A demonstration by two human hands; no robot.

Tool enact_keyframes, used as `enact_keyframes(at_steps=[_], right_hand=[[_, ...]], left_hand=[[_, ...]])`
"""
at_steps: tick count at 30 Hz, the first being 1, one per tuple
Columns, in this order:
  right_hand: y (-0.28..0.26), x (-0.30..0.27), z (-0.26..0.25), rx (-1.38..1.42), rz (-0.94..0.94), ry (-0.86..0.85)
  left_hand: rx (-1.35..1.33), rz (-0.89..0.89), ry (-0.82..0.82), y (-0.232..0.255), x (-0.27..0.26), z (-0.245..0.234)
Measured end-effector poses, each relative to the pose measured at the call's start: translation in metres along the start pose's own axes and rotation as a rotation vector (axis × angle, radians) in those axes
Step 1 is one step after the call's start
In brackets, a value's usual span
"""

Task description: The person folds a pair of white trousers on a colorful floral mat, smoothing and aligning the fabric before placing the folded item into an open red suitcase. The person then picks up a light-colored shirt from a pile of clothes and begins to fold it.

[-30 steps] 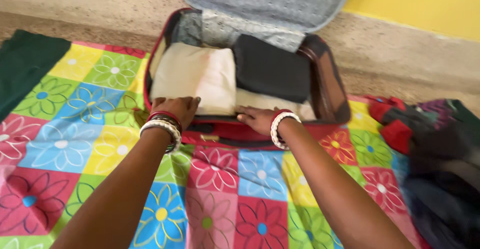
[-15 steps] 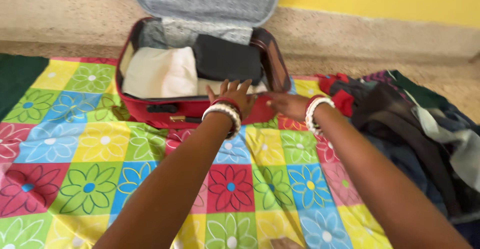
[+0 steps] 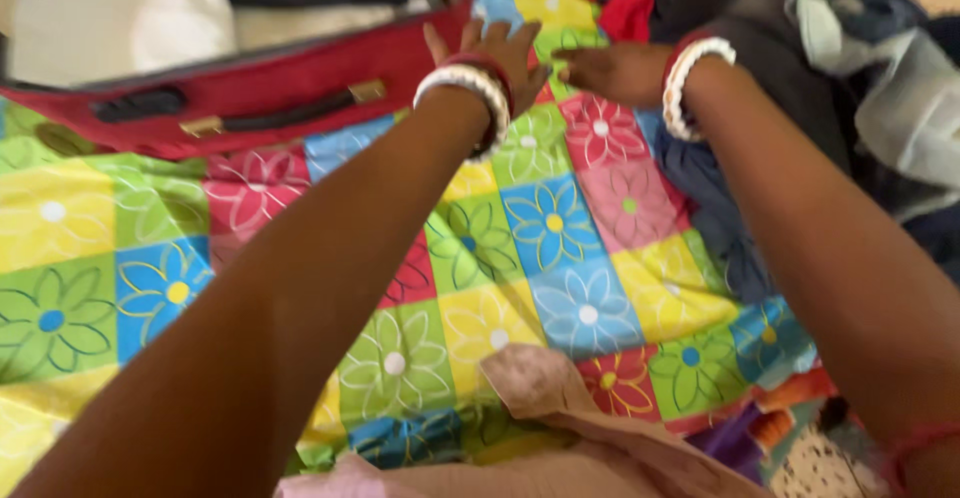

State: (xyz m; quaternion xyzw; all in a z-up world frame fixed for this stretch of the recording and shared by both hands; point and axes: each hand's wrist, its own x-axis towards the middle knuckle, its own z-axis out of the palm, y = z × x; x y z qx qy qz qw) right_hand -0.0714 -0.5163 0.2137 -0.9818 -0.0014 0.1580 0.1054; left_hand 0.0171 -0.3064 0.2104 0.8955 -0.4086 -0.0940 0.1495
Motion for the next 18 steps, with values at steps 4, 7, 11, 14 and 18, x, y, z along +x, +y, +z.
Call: enact_keyframes(at_steps=[4, 7, 11, 14, 18], right_hand=[[0.016, -0.024, 0.006, 0.125, 0.163, -0.005], [0.027, -0.039, 0.014, 0.177, 0.116, 0.098], [0.056, -0.058, 0.021, 0.067, 0.183, 0.161], [0.084, -0.073, 0.024, -0.056, 0.269, 0.218], [0.115, -0.099, 0.036, -0.133, 0.455, 0.219]], left_hand=[[0.036, 0.015, -0.064, 0.022, 0.012, 0.02], [0.064, 0.02, -0.143, 0.04, 0.022, 0.029], [-0.003, 0.03, -0.166, 0.059, 0.032, 0.045], [-0.04, 0.046, -0.171, 0.077, 0.049, 0.053], [-0.043, 0.089, -0.192, 0.103, 0.056, 0.069]])
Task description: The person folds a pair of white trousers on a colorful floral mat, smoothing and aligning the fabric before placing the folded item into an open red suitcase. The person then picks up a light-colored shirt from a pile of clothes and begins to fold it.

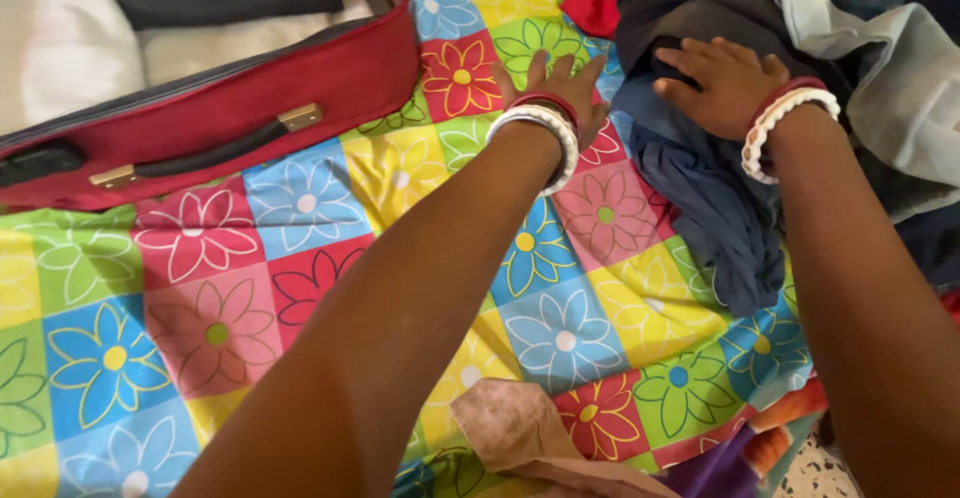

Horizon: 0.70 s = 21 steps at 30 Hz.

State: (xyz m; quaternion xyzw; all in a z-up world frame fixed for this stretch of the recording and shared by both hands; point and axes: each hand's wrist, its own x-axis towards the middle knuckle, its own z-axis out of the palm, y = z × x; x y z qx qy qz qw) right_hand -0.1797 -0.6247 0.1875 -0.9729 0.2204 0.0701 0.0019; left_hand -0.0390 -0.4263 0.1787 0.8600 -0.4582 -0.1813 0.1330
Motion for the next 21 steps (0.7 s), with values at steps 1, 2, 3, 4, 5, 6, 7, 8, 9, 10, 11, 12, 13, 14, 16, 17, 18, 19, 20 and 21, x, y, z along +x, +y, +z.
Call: enact_keyframes(at_steps=[1, 2, 3, 4, 5, 6, 7, 8, 9, 10, 11, 12, 13, 14, 16, 17, 18, 19, 20, 21], right_hand=[[0.008, -0.003, 0.005, -0.025, 0.058, -0.011], [0.015, -0.006, 0.01, -0.032, 0.099, -0.026], [0.022, -0.007, 0.016, -0.039, 0.138, -0.04], [0.028, -0.009, 0.021, -0.045, 0.177, -0.054], [0.033, -0.011, 0.028, -0.047, 0.199, -0.045], [0.038, -0.014, 0.034, -0.049, 0.221, -0.036], [0.041, -0.015, 0.04, -0.052, 0.243, -0.025], [0.04, -0.018, 0.049, -0.038, 0.24, 0.0], [0.04, -0.019, 0.056, -0.027, 0.24, 0.034], [0.04, -0.022, 0.061, -0.016, 0.239, 0.069], [0.04, -0.023, 0.065, 0.011, 0.258, 0.126], [0.037, -0.024, 0.07, 0.039, 0.277, 0.184], [0.032, -0.025, 0.076, 0.068, 0.294, 0.236], [0.03, -0.025, 0.079, 0.054, 0.302, 0.257], [0.025, -0.024, 0.082, 0.025, 0.32, 0.29], [0.024, -0.022, 0.082, 0.017, 0.345, 0.292], [0.023, -0.02, 0.083, 0.008, 0.37, 0.294], [0.022, -0.02, 0.084, 0.0, 0.396, 0.293], [0.021, -0.021, 0.087, 0.013, 0.387, 0.323], [0.022, -0.022, 0.089, 0.026, 0.378, 0.356]], left_hand=[[0.008, 0.007, -0.006, 0.006, 0.002, 0.005], [0.009, 0.003, -0.026, 0.012, 0.006, 0.01], [0.012, -0.003, -0.044, 0.018, 0.011, 0.013], [0.015, -0.009, -0.062, 0.024, 0.015, 0.017], [0.008, 0.006, -0.062, 0.029, 0.019, 0.022], [0.002, 0.021, -0.062, 0.033, 0.022, 0.027], [-0.005, 0.036, -0.059, 0.036, 0.025, 0.031], [-0.013, 0.035, -0.083, 0.04, 0.028, 0.036], [-0.02, 0.039, -0.099, 0.044, 0.032, 0.04], [-0.026, 0.044, -0.114, 0.047, 0.036, 0.043], [-0.033, 0.046, -0.117, 0.05, 0.038, 0.047], [-0.039, 0.049, -0.12, 0.052, 0.038, 0.052], [-0.047, 0.048, -0.128, 0.054, 0.038, 0.059], [-0.053, 0.051, -0.128, 0.055, 0.041, 0.064], [-0.072, 0.056, -0.136, 0.059, 0.046, 0.073], [-0.077, 0.054, -0.139, 0.062, 0.049, 0.078], [-0.083, 0.052, -0.142, 0.064, 0.052, 0.083], [-0.089, 0.049, -0.149, 0.067, 0.054, 0.088], [-0.099, 0.051, -0.145, 0.07, 0.056, 0.093], [-0.107, 0.054, -0.139, 0.072, 0.059, 0.096]])
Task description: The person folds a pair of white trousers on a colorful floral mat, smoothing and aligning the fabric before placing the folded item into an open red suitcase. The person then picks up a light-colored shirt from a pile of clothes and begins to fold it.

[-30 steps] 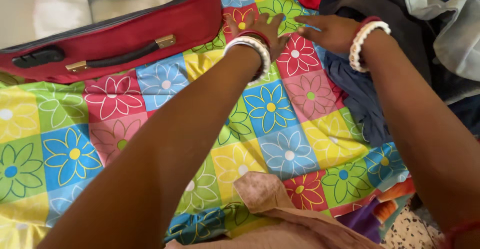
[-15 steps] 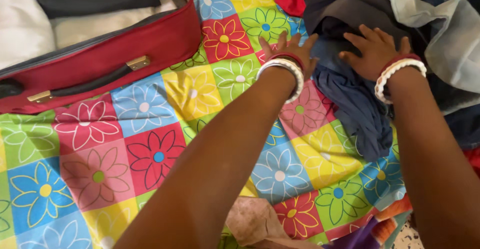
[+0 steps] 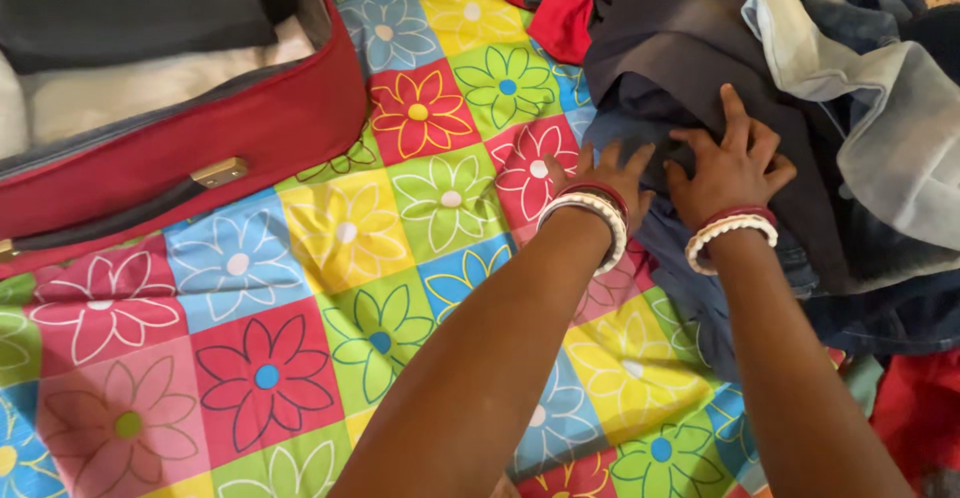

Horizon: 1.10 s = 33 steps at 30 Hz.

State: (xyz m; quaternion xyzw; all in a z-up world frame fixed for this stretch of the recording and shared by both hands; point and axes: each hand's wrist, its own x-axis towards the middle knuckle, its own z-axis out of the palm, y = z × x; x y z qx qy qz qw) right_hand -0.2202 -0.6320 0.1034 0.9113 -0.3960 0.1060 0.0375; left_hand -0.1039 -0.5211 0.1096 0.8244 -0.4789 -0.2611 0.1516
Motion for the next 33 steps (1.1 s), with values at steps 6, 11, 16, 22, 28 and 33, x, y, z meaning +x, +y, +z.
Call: enact_keyframes(at_steps=[6, 11, 16, 22, 28, 33], right_hand=[[0.019, 0.002, 0.004, 0.126, -0.03, 0.147], [0.049, 0.006, -0.015, -0.004, -0.139, 0.38], [0.058, 0.018, -0.038, 0.033, -0.07, 0.464], [0.072, 0.035, -0.046, 0.4, 0.177, 0.238], [0.087, 0.062, -0.021, 0.107, 0.42, -0.041], [0.093, 0.063, -0.033, 0.09, 0.328, -0.031]], left_hand=[[-0.046, 0.037, 0.022, 0.012, 0.013, 0.01], [-0.126, 0.038, 0.054, 0.026, 0.019, 0.016], [-0.139, 0.042, 0.069, 0.025, 0.019, 0.021], [-0.137, 0.019, 0.083, 0.022, 0.018, 0.026], [-0.16, -0.002, 0.024, 0.028, 0.017, 0.019], [-0.249, 0.01, 0.026, 0.031, 0.026, 0.028]])
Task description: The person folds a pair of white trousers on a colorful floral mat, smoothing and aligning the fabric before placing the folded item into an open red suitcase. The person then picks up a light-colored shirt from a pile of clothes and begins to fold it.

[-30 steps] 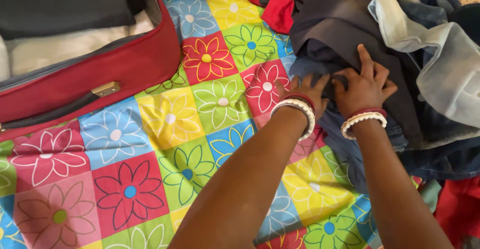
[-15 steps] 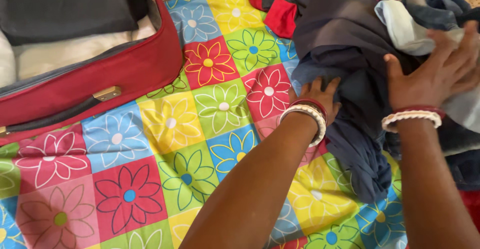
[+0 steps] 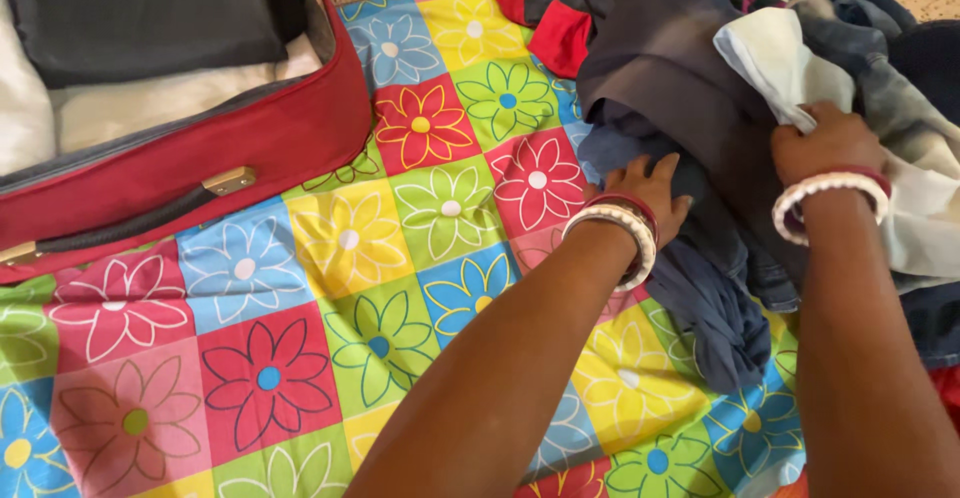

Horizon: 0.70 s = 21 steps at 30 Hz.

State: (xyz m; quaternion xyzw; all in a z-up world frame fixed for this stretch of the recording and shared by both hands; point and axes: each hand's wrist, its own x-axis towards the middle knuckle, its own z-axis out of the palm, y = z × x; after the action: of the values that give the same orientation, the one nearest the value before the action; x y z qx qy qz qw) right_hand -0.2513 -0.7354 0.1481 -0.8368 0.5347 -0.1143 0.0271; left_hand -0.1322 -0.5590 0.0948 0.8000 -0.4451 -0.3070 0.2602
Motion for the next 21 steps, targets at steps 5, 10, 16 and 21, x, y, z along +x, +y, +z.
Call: enact_keyframes(at_steps=[5, 10, 16, 21], right_hand=[[-0.03, -0.071, -0.013, 0.17, -0.177, 0.066], [-0.079, -0.129, -0.045, 0.364, -0.23, -0.143], [-0.092, -0.157, -0.084, 0.478, -0.319, -0.267], [-0.087, -0.162, -0.081, 0.696, -0.348, -0.465]], left_hand=[[-0.523, 0.049, 0.126, -0.008, 0.031, 0.003], [-0.94, -0.17, 0.151, -0.02, 0.029, -0.042], [-1.087, -0.286, -0.152, -0.014, -0.006, -0.083], [-0.906, -0.177, -0.274, -0.01, 0.03, -0.05]])
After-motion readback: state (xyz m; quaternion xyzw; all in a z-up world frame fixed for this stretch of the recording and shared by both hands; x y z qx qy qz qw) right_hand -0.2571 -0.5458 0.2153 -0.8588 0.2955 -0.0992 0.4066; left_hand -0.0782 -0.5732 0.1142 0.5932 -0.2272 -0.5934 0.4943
